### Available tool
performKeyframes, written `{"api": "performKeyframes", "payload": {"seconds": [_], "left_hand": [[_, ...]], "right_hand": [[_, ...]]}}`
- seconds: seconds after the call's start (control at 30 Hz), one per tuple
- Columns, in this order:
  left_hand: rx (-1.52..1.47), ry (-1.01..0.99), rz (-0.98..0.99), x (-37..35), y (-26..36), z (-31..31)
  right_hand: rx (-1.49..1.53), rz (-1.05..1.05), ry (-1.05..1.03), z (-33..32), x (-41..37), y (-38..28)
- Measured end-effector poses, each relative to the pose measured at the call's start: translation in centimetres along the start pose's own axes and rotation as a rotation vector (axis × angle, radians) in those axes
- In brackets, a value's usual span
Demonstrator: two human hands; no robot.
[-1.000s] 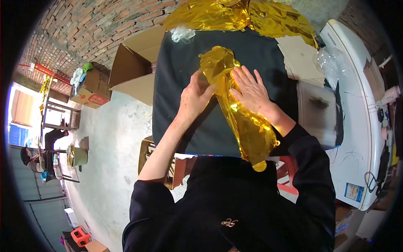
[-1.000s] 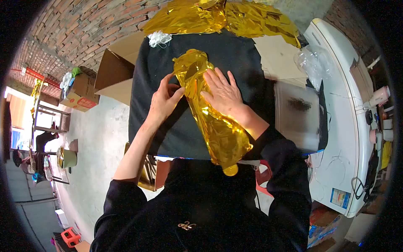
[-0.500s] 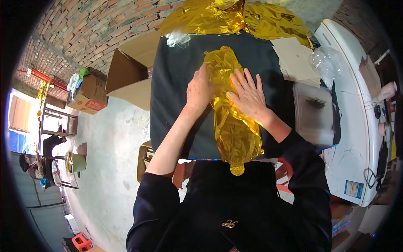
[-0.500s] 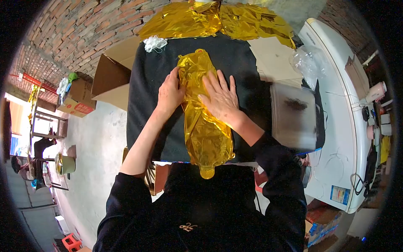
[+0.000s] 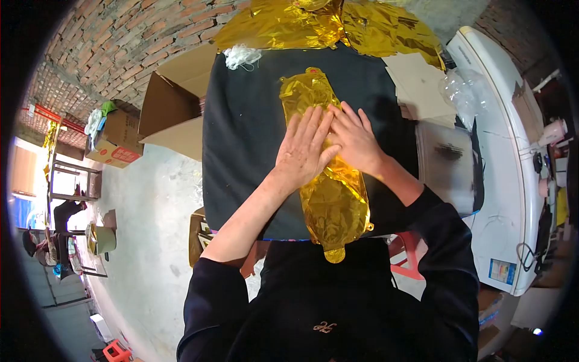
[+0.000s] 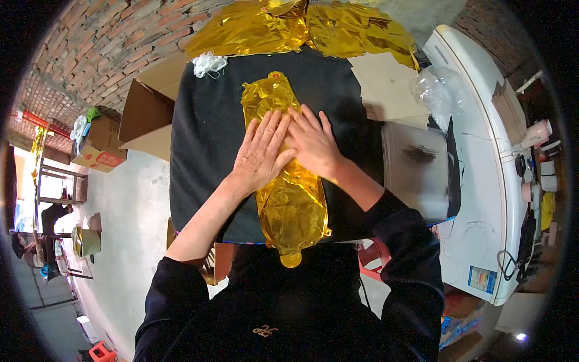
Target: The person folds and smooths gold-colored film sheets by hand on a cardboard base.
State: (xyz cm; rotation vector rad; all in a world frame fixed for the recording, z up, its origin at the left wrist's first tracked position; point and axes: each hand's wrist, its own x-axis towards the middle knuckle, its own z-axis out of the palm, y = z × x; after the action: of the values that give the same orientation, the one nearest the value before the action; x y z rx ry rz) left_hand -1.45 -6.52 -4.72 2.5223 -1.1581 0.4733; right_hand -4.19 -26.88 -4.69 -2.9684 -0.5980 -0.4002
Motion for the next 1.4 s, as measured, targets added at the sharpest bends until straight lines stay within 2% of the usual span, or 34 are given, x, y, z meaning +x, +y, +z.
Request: {"api": "performKeyframes", "payload": {"seconds": [0.1,0.13,0.23,0.33,0.43,0.57,0.8,1.0,1.1,1.3,1.4], "left_hand": [[0.037,-0.012,-0.006,-0.1,0.1,-0.3],[0.045,-0.020,-0.007,-0.1,0.2,-0.4],[0.038,-0.010,-0.007,-0.1,0.2,-0.4],[0.030,-0.012,-0.013,0.0,0.3,-0.5],[0.028,-0.025,-0.022,0.0,0.3,-0.5],[0.028,-0.054,-0.034,0.0,0.4,-0.7],[-0.012,-0.069,-0.040,0.1,0.4,-0.9],[-0.051,-0.062,-0.047,0.1,0.5,-1.2],[-0.044,-0.067,-0.044,0.1,0.4,-1.1],[-0.058,-0.082,-0.053,0.2,0.5,-1.2],[-0.058,-0.101,-0.052,0.2,0.4,-1.2]], "right_hand": [[0.381,0.109,0.304,0.7,2.4,3.9],[0.260,0.050,0.462,0.2,3.5,4.6],[0.446,0.216,0.245,0.0,5.7,6.7],[0.621,0.293,0.012,0.0,7.7,7.9],[0.906,0.381,-0.311,-0.4,9.9,9.6],[0.928,0.525,-0.553,-3.3,11.6,9.9],[0.931,0.562,-0.636,-4.1,13.5,9.3],[1.226,0.624,-0.540,-4.3,13.5,8.0],[1.486,0.522,-0.519,-3.9,12.7,8.5],[1.773,0.481,-0.415,-3.1,11.3,7.8],[1.814,0.451,-0.381,-2.7,11.2,7.3]]}}
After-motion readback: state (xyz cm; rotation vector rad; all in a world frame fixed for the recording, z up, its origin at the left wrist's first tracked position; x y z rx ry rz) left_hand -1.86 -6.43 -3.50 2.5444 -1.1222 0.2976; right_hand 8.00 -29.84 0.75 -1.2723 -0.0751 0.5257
